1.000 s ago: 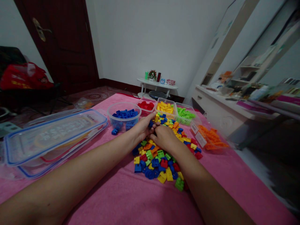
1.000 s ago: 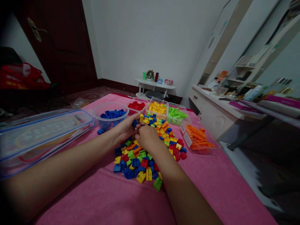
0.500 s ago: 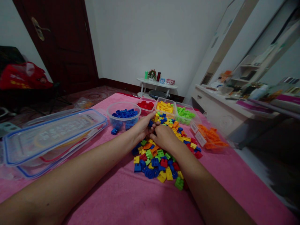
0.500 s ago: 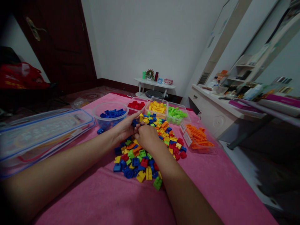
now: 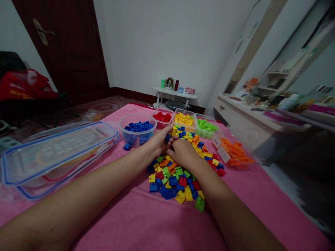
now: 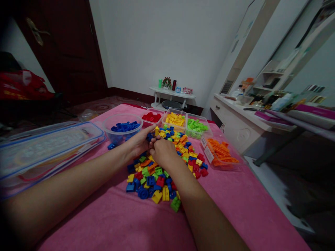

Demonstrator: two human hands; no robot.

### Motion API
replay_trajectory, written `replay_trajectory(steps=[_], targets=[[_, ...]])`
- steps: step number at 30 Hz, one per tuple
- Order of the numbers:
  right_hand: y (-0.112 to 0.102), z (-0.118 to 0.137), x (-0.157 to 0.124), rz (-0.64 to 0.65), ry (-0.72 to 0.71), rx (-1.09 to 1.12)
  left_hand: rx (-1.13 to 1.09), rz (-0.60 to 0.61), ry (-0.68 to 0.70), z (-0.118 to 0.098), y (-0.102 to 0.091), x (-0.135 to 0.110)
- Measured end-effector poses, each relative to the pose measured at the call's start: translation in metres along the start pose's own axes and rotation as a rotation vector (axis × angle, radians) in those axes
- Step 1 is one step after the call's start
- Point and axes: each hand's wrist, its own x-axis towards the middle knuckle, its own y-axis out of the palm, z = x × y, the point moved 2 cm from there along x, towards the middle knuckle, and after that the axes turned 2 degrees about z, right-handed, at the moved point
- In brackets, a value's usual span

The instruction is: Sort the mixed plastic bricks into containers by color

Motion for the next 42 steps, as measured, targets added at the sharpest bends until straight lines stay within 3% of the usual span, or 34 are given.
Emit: replay_trajectory(steps=[16, 26, 35, 42], targets=[[0.0, 0.0, 0.0, -0.029, -0.014, -0.003, 0.0, 0.019, -0.005, 0.0, -0.002, 0.002], [0.003, -0.005, 0.002, -0.042, -0.036, 0.011, 0.013, 0.075, -0.113, -0.014, -0.002, 0.0], [-0.002, -0.017, 0.005, -0.011, -0.09, 0.087, -0.033, 0.091, -0.068, -0.041, -0.009, 0.0], [-0.011, -0.043, 0.005, -0.003, -0.042, 0.208, 0.008, 0.088, -0.078, -0.04, -0.008, -0.001]])
